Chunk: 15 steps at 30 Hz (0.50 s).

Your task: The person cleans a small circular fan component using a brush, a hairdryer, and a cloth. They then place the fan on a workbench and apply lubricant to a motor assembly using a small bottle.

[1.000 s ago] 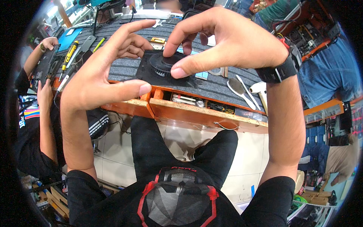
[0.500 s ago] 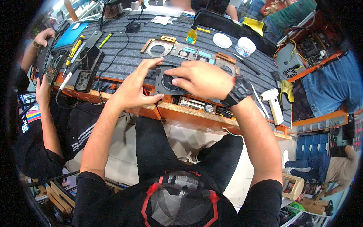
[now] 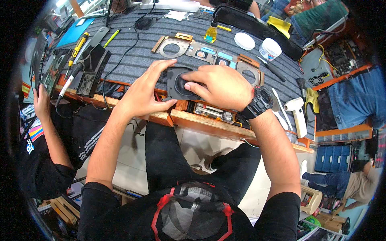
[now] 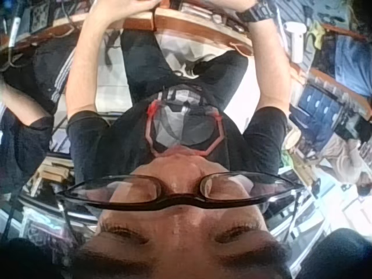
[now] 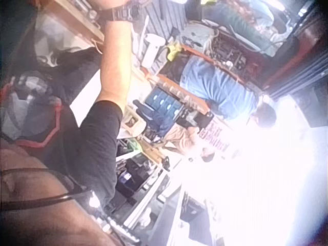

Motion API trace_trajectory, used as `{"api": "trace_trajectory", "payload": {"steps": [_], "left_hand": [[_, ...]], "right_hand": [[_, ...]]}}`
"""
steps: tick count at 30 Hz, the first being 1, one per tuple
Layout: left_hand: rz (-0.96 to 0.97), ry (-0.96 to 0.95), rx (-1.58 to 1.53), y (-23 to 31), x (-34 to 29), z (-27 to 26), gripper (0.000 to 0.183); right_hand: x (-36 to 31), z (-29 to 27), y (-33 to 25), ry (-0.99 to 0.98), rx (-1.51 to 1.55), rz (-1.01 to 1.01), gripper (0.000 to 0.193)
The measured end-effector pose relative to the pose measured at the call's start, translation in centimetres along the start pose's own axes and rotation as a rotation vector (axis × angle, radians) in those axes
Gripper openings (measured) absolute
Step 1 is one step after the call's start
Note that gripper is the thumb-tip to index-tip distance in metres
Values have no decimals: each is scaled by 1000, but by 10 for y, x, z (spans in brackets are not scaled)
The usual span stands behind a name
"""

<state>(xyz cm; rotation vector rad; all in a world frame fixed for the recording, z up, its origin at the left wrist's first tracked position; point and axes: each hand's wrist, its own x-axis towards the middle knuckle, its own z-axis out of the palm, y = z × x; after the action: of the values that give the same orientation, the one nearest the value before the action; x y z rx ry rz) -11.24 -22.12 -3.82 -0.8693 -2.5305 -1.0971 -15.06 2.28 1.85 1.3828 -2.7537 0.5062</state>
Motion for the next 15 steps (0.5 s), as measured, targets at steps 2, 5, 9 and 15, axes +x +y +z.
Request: {"api": "trace_trajectory", "payload": {"steps": [2,5,9,15], "left_hand": [[3,3,6,-2,0,2,91],[18,23,18,-3,0,2,90],[28,23,23,-2,0,1,90],[17,12,25,-2,0,3,91]], "right_hand": [[2,-5,5,-55,-49,39,30],[2,-9,6,-12,-44,26,28],[4,0,3,7,0,-59,50],[6,3,5,-38,-70,-56,60]]}}
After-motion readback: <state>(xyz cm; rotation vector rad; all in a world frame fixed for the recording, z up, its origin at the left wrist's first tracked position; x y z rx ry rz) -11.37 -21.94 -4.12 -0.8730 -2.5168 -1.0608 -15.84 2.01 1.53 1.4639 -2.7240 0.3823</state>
